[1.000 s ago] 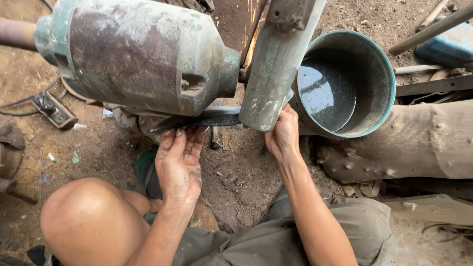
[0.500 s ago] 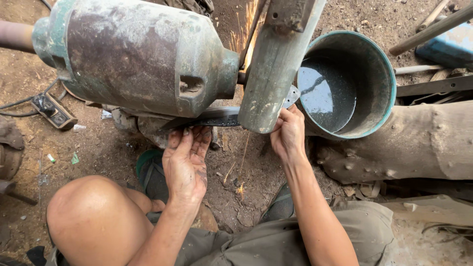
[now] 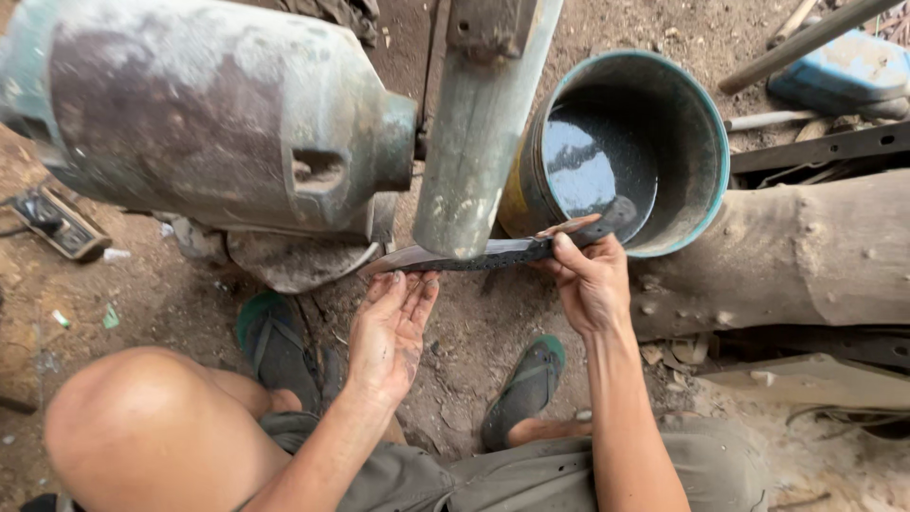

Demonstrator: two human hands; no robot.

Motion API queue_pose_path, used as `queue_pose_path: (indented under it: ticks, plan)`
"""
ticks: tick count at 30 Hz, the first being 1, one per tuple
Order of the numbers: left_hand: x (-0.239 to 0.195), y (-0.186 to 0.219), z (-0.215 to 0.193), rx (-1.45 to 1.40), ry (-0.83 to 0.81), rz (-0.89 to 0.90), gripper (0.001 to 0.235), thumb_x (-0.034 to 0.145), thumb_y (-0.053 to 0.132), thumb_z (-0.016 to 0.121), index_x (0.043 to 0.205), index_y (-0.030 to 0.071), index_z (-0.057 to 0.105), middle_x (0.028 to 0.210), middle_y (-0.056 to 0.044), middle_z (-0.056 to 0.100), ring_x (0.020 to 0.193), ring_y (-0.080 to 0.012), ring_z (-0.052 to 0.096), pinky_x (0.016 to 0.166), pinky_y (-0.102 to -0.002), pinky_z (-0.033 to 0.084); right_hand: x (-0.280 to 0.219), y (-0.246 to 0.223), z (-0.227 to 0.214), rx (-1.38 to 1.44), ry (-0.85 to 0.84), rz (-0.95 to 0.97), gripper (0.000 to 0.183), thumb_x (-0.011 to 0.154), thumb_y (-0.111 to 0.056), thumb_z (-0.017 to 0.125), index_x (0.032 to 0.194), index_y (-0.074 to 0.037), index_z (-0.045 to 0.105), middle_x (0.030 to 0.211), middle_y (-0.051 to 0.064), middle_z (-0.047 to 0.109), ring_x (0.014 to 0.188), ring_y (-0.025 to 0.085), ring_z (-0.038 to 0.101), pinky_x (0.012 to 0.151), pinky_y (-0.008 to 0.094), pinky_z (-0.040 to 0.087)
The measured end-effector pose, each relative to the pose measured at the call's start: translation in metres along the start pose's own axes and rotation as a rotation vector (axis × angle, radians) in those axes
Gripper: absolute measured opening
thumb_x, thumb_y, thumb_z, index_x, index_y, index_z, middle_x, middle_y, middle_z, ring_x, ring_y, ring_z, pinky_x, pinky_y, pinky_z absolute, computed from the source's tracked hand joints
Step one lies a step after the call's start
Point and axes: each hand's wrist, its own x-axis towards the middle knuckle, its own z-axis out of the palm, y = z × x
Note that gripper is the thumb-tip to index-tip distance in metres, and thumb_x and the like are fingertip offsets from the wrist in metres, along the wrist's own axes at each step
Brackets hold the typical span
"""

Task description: The person sharpens a curved metal blade using a bench grinder, repeatedly pressing the edge against the spinning wheel to create sparks. The person periodically dips the blade into a bucket of water to cool it before resuming grinding.

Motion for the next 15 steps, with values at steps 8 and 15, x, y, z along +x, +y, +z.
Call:
queue_pose_path:
  ticks: [8, 15]
  plan:
    - [-0.016, -0.005, 0.0, 0.004, -0.113, -0.026, 0.02, 0.103, 0.01, 0.051, 0.118, 0.003, 0.063, 0.133, -0.017, 0.068, 0.122, -0.0254, 0.066, 0.108, -0.038, 0.053, -0.02, -0.016, -0.031, -0.014, -0.366, -0.225, 0.015, 0.091, 0.004, 0.08, 0.101, -0.001, 0.069, 0.104, 0.015, 0.071, 0.109, 0.033, 0.071, 0.108, 0.054, 0.059]
    - [-0.018, -0.004, -0.004, -0.026, -0.188, 0.0, 0.018, 0.103, 0.012, 0.056, 0.117, 0.006, 0.065, 0.131, -0.017, 0.068, 0.118, -0.0262, 0.065, 0.104, -0.039, 0.054, -0.025, -0.02, -0.02, -0.041, -0.31, -0.195, 0.017, 0.091, -0.001, 0.079, 0.104, -0.002, 0.067, 0.105, 0.014, 0.072, 0.109, 0.03, 0.071, 0.107, 0.052, 0.059]
